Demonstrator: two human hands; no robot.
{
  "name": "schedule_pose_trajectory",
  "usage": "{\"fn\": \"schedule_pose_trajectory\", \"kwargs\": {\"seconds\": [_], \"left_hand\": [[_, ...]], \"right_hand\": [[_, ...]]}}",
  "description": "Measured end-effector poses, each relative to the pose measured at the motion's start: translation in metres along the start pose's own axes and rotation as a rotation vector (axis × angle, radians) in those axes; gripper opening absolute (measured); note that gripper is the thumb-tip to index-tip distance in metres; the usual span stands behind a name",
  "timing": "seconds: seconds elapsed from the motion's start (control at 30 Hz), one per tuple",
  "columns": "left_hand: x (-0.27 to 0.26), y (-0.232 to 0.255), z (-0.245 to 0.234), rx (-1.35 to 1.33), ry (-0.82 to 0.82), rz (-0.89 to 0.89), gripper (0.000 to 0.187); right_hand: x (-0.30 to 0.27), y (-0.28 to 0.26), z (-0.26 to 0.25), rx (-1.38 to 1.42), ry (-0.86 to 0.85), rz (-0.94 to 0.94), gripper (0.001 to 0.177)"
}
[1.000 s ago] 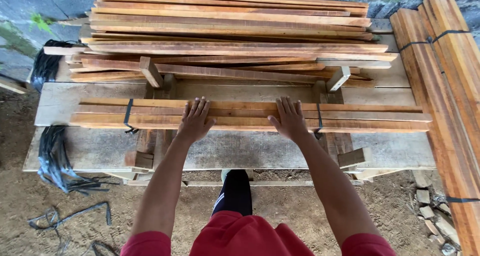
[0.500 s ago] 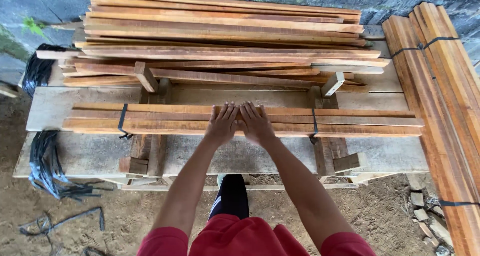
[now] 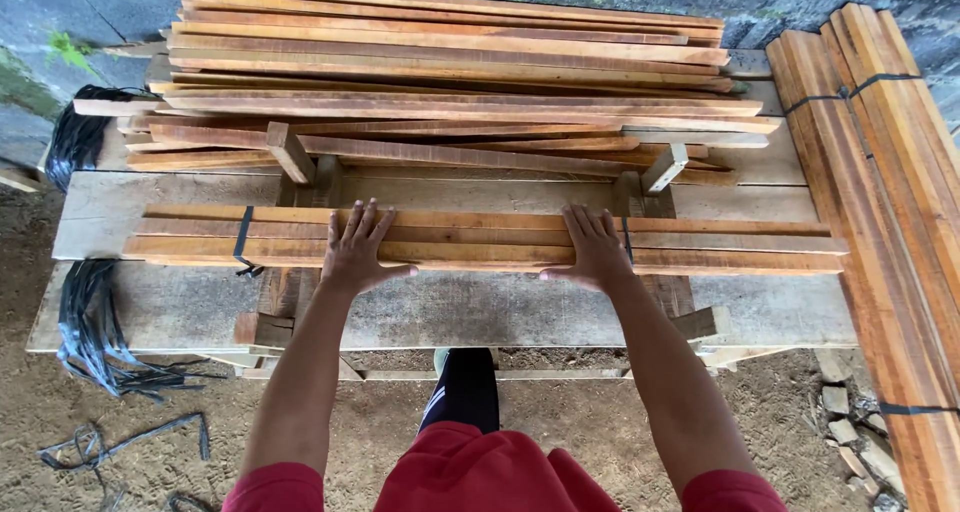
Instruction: The recorder is bundling several thin wood planks together using plastic strips.
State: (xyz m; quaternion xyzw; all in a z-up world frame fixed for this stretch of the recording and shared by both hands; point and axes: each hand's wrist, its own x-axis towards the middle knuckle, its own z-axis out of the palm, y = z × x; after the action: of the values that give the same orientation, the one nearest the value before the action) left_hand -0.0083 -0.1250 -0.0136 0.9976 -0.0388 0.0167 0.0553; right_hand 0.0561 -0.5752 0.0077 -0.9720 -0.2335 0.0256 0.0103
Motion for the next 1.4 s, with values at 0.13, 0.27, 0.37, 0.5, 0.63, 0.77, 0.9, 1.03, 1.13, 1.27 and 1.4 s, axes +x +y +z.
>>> {"fn": "schedule_pose_trajectory", "kwargs": {"seconds": [0.13, 0.27, 0.37, 0.5, 0.63, 0.77, 0.9, 1.03, 1.13, 1.27, 1.4], "left_hand": [[0.003, -0.003, 0.006, 0.062, -0.062, 0.002, 0.131], [0.005, -0.008, 0.018, 0.140, -0.052, 0.007, 0.132], [0.012, -0.010, 0.020, 0.135, -0.043, 0.020, 0.127], [0.012, -0.012, 0.023, 0.136, -0.054, 0.039, 0.125], [0.010, -0.008, 0.013, 0.137, -0.067, 0.027, 0.124], [0.012, 0.000, 0.012, 0.122, -0.087, -0.010, 0.126], [0.014, 0.008, 0.024, 0.189, -0.054, 0.037, 0.127], [0.038, 0.064, 0.038, 0.183, -0.097, 0.136, 0.112], [0.049, 0.119, 0.046, 0.065, -0.099, 0.292, 0.117], [0.067, 0.133, 0.093, 0.141, -0.121, 0.285, 0.119], [0.052, 0.108, 0.070, 0.136, -0.044, 0.332, 0.114]], "right_hand": [[0.001, 0.001, 0.010, -0.032, 0.169, -0.041, 0.129], [0.002, -0.002, 0.012, -0.083, 0.276, -0.048, 0.119], [0.004, 0.001, 0.007, -0.104, 0.252, -0.039, 0.119], [0.011, 0.005, 0.014, -0.089, 0.351, -0.091, 0.120], [0.015, 0.007, 0.020, -0.106, 0.416, -0.109, 0.117], [0.012, 0.007, 0.020, -0.104, 0.445, -0.107, 0.118], [0.014, -0.003, 0.015, -0.127, 0.056, -0.015, 0.127], [0.024, -0.056, 0.000, -0.112, 0.025, -0.106, 0.121], [0.036, -0.101, 0.016, 0.015, 0.124, -0.220, 0.116], [0.051, -0.118, 0.037, -0.132, 0.109, -0.151, 0.108], [0.047, -0.082, 0.066, -0.154, 0.248, -0.229, 0.114]]}}
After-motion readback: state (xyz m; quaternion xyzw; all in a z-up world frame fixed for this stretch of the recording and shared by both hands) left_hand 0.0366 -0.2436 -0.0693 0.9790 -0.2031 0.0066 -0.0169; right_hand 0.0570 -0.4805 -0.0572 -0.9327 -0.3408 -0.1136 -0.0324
